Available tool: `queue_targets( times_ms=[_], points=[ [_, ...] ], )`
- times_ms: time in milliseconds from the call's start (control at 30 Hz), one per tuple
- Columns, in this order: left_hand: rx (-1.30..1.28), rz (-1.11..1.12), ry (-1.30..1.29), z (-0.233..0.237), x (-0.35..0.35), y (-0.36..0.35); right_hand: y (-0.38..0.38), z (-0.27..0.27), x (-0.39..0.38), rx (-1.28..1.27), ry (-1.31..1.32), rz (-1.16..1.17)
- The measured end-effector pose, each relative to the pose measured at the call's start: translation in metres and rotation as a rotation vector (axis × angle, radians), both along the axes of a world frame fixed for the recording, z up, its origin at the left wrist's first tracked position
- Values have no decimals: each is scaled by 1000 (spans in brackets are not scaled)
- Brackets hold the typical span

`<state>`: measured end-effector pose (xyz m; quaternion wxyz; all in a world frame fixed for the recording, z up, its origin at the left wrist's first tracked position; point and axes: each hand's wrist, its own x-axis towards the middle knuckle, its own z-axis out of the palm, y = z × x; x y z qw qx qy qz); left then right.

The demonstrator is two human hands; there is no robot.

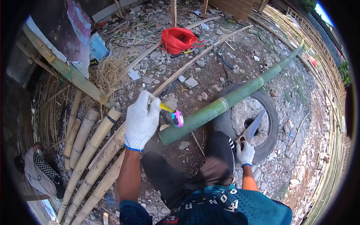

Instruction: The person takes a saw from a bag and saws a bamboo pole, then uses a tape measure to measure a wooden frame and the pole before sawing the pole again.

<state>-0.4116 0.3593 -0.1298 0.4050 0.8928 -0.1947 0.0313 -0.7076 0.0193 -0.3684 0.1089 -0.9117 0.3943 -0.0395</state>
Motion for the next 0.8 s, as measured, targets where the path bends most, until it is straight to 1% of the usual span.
queue_targets(
  times_ms=[33, 67, 133, 200, 267, 333, 400, 433, 467, 500, 533, 567, 600, 633, 667, 700, 733, 800],
  points=[
    [-47, -17, 45, 0, -8, 1, -4, 7, 8, -28, -42, -4],
    [-45, 12, 42, 2, -15, 1, -12, 15, 18, -28, -123, 28],
    [-83, -38, 58, 8, -28, 1, 2, 67, 68, 92, -413, 13],
    [-73, -27, 44, 8, -34, -1, 24, 103, 118, 360, -629, 359],
    [-104, -37, 52, 10, -40, -5, 68, 149, 162, 490, -641, 851],
    [-150, -24, 89, 6, -41, -9, 111, 152, 187, 416, -552, 1120],
    [-230, 14, 178, 4, -42, -6, 132, 147, 193, 827, -261, 937],
    [-226, 25, 172, -1, -42, -1, 134, 130, 197, 862, -300, 945],
    [-329, 68, 257, -9, -40, 5, 129, 116, 200, 866, -298, 958],
    [-431, 109, 346, -19, -39, 12, 123, 108, 200, 930, -248, 896],
    [-427, 118, 349, -31, -37, 22, 116, 104, 197, 994, -198, 827],
    [-557, 161, 445, -44, -33, 34, 103, 103, 195, 1175, -90, 818],
    [-688, 202, 544, -61, -30, 43, 86, 93, 195, 1429, 75, 747],
    [-686, 209, 551, -88, -31, 49, 71, 84, 198, 1320, 90, 892],
    [-723, 261, 668, -120, -33, 55, 59, 80, 205, 1202, 101, 1035],
    [-762, 311, 782, -146, -37, 58, 48, 79, 213, 1161, 220, 1007],
    [-630, 338, 821, -164, -44, 56, 39, 79, 219, 1116, 341, 978],
    [-526, 363, 838, -201, -55, 47, 29, 82, 229, 1154, 345, 940]
  ],
)
